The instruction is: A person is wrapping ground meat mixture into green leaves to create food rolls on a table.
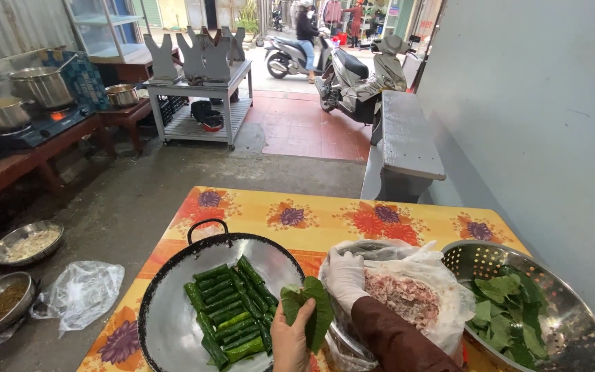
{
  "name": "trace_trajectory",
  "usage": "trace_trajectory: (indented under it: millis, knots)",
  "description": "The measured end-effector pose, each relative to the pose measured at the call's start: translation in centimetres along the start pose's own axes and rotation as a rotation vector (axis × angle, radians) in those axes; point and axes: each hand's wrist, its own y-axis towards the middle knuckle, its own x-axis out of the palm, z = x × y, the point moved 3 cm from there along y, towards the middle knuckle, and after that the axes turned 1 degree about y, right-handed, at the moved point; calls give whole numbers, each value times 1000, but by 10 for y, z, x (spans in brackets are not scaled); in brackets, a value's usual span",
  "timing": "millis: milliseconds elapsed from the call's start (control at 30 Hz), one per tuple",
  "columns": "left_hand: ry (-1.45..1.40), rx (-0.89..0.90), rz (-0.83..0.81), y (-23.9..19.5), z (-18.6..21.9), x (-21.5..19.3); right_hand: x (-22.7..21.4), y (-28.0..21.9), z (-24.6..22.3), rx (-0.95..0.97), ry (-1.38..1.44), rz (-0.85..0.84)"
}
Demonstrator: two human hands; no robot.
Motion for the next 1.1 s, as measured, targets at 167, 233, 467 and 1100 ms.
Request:
trace_trajectory:
  millis: [167, 233, 467, 1100]
  knots:
    - [-42, -5, 23, -3, 5, -5, -2, -20, -4, -160, -124, -17]
    - [-22, 7, 34, -4, 9, -3, 6, -28, -5, -223, -209, -99]
    - [-39, -27, 40, 1, 13, 5, -11, -17, 6, -3, 250, -16]
    - [-17, 28, 70, 30, 14, -7, -56, -19, -27, 24, 330, -377]
